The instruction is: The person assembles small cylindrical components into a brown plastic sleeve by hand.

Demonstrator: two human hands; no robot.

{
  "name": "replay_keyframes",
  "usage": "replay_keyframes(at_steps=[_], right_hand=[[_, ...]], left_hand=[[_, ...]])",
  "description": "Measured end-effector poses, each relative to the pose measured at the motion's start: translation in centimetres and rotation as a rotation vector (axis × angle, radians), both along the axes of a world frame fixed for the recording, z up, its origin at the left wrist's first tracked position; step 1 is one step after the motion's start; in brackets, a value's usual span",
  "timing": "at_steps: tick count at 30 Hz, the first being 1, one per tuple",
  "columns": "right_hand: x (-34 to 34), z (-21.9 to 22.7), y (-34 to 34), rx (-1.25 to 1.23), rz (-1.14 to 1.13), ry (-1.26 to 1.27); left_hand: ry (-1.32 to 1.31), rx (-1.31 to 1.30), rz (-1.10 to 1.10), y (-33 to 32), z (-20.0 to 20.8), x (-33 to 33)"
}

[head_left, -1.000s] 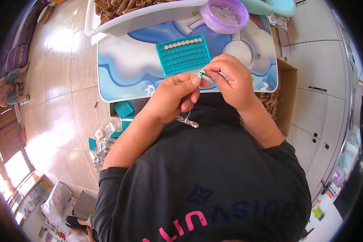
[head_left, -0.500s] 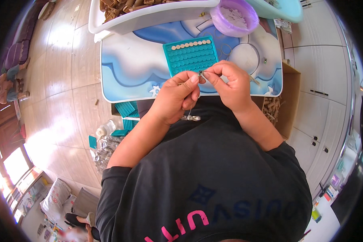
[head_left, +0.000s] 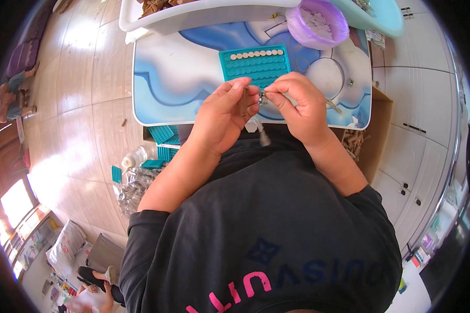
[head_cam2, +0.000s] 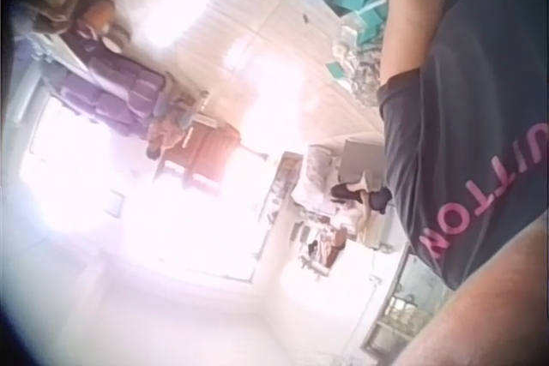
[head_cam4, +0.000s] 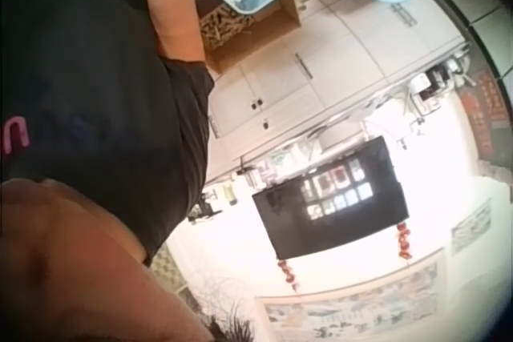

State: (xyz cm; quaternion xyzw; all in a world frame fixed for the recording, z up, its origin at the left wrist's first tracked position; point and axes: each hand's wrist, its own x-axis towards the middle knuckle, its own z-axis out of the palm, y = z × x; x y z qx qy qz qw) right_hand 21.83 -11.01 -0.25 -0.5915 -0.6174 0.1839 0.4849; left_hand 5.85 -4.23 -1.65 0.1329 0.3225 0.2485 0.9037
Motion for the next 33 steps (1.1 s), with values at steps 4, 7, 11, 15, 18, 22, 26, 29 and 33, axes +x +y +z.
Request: replay_keyframes(at_steps=[4, 7, 11, 15, 18, 22, 26, 29, 33], right_hand=[[-0.8, -0.2, 0.7, 0.029, -0.002, -0.042], [-1.0, -0.5, 1.1, 0.064, -0.037, -0.097], [-1.1, -0.4, 1.3, 0.099, -0.061, -0.173], [-0.8, -0.3, 1.5, 0.103, -0.044, -0.238], [-0.6, 0.0, 1.6, 0.085, -0.031, -0.299], [-0.6, 0.7, 1.7, 0.134, -0.001, -0.421], [-0.6, 0.3, 1.6, 0.107, 0.017, -0.459], [-1.0, -0.4, 1.6, 0.121, -0.036, -0.373], [-1.8, 0.7, 0.7, 0.069, -0.030, -0.341]], left_hand=[[-0.116, -0.040, 0.000, -0.2, -0.2, -0.3], [-0.148, -0.012, -0.015, -0.1, -0.5, -0.4], [-0.144, -0.016, -0.025, -0.1, -0.6, -0.4], [-0.139, 0.004, -0.038, -0.2, -0.5, -0.3], [-0.108, 0.053, -0.051, -0.1, -0.1, -0.3], [0.107, 0.227, -0.102, -0.4, 0.7, -0.2], [0.144, 0.272, -0.131, -0.5, 0.5, -0.4], [0.097, 0.253, -0.121, -0.4, 0.1, -0.4], [0.106, 0.194, 0.014, 0.0, 0.1, -0.2]])
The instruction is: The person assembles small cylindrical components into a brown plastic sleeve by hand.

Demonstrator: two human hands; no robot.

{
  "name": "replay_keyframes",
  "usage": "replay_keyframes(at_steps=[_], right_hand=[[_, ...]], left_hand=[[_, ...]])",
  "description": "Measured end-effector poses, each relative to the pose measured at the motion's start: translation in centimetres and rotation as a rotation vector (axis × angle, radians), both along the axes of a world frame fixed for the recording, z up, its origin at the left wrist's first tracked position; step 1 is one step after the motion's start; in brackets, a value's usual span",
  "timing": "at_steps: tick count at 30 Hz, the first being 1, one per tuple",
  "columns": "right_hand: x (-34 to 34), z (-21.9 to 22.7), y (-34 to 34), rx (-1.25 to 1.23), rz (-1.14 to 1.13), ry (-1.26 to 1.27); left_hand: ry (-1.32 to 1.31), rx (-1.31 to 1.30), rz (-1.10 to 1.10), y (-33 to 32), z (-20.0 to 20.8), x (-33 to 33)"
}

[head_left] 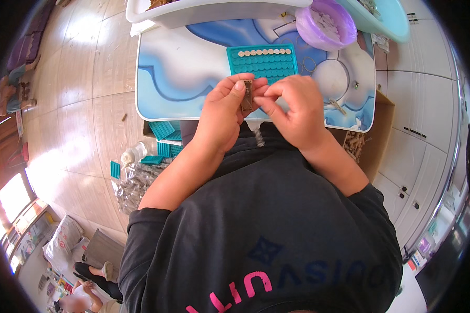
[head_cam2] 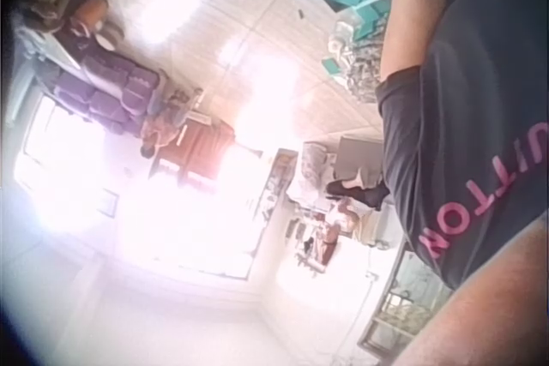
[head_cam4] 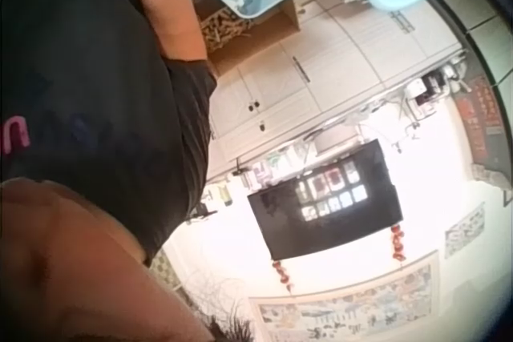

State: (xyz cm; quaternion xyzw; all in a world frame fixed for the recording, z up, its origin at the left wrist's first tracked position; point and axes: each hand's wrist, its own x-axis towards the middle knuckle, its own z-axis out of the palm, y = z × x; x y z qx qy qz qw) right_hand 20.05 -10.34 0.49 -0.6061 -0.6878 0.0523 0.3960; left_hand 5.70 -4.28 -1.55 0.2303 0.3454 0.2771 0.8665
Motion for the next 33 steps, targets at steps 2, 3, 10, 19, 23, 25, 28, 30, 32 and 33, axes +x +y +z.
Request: replay_keyframes(at_steps=[2, 3, 10, 19, 23, 25, 28, 30, 32, 33], right_hand=[[-0.6, 0.3, -0.4, -0.093, 0.053, 0.059], [-0.8, 0.2, -0.4, -0.093, 0.054, 0.058], [-1.9, -0.4, -1.0, -0.230, 0.016, 0.341], [-2.2, -1.1, -0.8, -0.255, 0.045, 0.400], [-2.0, -1.1, -0.8, -0.217, 0.082, 0.271], [-2.0, -1.2, -0.7, -0.229, 0.093, 0.259], [-1.6, -1.0, -0.5, -0.225, 0.120, 0.225], [-1.5, -0.9, -0.2, -0.211, 0.137, 0.205], [-1.5, -1.0, 0.0, -0.108, 0.004, 0.216], [-1.4, -1.1, 0.2, -0.109, 0.005, 0.215]], left_hand=[[0.003, -0.015, 0.040, 0.0, 0.1, 0.0], [-0.009, 0.005, 0.055, -0.1, 0.1, 0.0], [0.000, 0.058, 0.093, -0.2, 0.0, 0.1], [-0.027, 0.044, 0.119, -0.3, 0.7, 0.2], [-0.041, 0.040, 0.137, -0.4, 0.6, 0.3], [-0.045, 0.035, 0.132, -0.4, 0.5, 0.2], [-0.030, -0.021, 0.131, -0.3, 0.5, 0.0], [-0.048, -0.016, 0.117, -0.2, 0.1, -0.2], [-0.066, -0.012, 0.103, -0.2, -0.1, -0.2], [-0.072, -0.002, 0.098, -0.1, -0.1, -0.2]])
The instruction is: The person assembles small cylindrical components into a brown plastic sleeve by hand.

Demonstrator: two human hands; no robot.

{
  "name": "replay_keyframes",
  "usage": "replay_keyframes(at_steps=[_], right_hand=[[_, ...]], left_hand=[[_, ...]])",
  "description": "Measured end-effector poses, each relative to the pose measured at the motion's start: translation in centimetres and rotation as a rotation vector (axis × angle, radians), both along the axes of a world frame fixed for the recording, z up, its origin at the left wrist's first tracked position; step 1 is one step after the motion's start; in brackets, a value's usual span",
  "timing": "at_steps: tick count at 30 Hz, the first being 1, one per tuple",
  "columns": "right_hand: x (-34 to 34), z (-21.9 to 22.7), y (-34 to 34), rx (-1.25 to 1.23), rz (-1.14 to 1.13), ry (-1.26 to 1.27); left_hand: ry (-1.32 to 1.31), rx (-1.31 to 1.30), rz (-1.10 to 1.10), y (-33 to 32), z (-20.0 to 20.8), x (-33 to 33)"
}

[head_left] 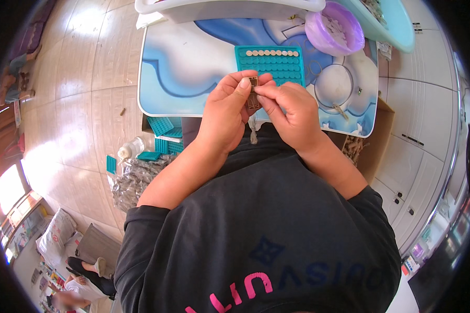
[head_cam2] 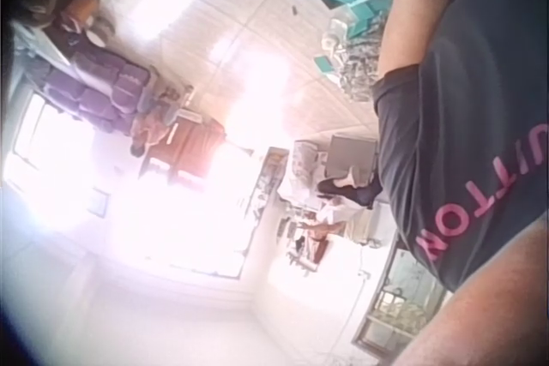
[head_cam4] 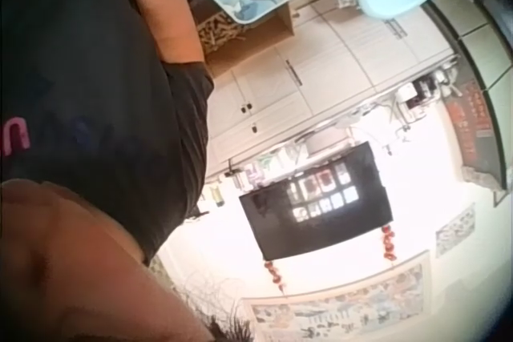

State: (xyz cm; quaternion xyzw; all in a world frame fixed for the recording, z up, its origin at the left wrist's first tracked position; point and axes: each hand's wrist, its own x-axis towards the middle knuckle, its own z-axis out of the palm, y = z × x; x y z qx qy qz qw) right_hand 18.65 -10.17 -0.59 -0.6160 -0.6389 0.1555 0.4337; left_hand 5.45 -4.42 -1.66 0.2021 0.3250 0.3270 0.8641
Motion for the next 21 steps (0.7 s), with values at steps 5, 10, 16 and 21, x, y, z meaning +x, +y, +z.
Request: replay_keyframes(at_steps=[5, 10, 16, 21], right_hand=[[0.3, -0.2, 0.4, -0.008, 0.092, -0.064], [0.5, -0.3, 1.8, 0.017, -0.012, -0.005], [1.0, -0.9, 3.1, -0.102, 0.028, 0.051], [2.4, -2.4, 6.3, 0.013, -0.108, -0.167]], left_hand=[[0.008, -0.004, -0.003, 0.2, -0.1, -0.1], [0.041, -0.020, -0.038, 0.4, -0.4, -0.5], [0.059, -0.023, -0.094, 1.0, -0.6, -1.3], [0.080, -0.066, -0.022, 2.2, -1.1, -2.0]])
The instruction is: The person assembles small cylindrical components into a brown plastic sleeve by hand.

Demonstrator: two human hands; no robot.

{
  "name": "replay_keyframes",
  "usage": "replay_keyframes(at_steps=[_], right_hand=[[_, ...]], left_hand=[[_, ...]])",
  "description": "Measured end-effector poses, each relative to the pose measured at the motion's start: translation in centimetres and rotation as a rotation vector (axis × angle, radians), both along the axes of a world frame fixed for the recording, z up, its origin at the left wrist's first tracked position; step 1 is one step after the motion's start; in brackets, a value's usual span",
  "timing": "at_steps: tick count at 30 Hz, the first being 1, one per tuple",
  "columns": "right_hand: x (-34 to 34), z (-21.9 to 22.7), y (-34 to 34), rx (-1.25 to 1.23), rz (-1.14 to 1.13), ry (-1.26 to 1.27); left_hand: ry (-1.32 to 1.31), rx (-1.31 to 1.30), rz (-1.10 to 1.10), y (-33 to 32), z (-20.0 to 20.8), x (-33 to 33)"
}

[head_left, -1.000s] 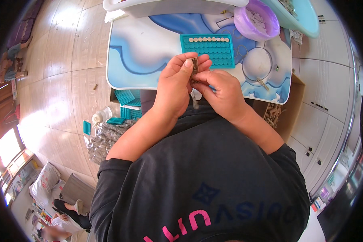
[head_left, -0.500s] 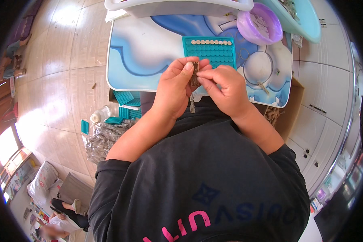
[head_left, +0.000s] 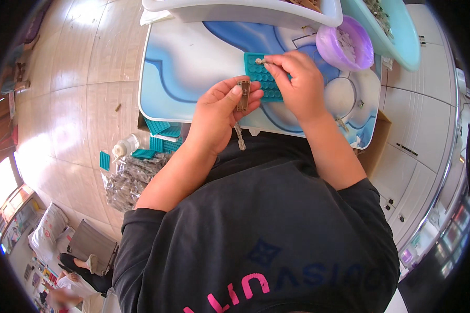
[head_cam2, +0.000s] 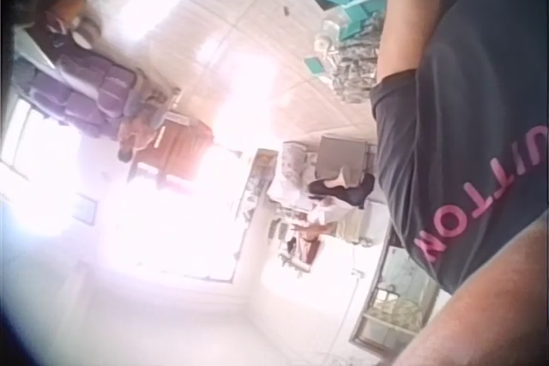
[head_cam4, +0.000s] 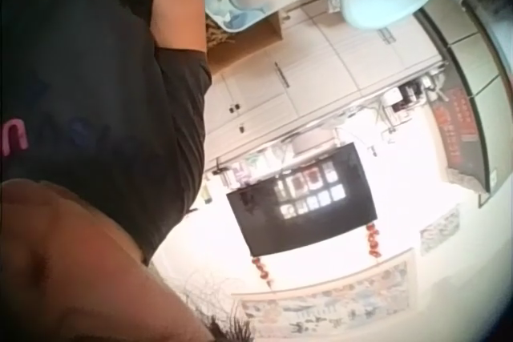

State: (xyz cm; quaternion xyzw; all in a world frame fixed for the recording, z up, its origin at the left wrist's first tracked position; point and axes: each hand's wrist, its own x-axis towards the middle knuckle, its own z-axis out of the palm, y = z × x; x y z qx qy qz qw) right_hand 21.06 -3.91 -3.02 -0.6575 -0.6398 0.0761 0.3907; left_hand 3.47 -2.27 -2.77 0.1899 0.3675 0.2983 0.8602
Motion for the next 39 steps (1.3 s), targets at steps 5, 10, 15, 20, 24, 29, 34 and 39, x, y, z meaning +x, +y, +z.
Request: replay_keyframes(at_steps=[5, 10, 15, 20, 24, 29, 34, 39], right_hand=[[0.4, -1.2, 1.5, 0.023, 0.047, -0.242], [0.4, -1.6, 1.8, 0.033, 0.101, -0.323], [-1.5, -0.1, 1.1, 0.135, 0.193, 0.010], [-2.2, -0.1, 0.8, 0.119, 0.246, -0.064], [-2.4, -0.3, 0.6, 0.092, 0.265, -0.029], [-0.1, -0.7, 1.1, 0.087, 0.137, -0.034], [1.1, -1.4, 1.5, 0.070, 0.034, -0.163], [1.0, -1.9, 1.7, 0.086, 0.053, -0.280]], left_hand=[[-0.022, -0.033, 0.044, 1.0, -0.3, -0.2], [-0.047, -0.056, 0.059, 1.4, -0.6, -0.2], [-0.065, -0.056, 0.066, 1.6, -1.2, -0.2], [-0.096, -0.053, 0.059, 1.7, -1.1, -0.2], [-0.094, -0.037, 0.041, 1.6, -1.6, -0.2], [-0.071, -0.070, 0.055, 1.6, -1.1, -0.1], [-0.064, -0.063, 0.045, 1.8, -1.1, -0.1], [-0.035, -0.053, 0.037, 1.8, -1.0, 0.0]])
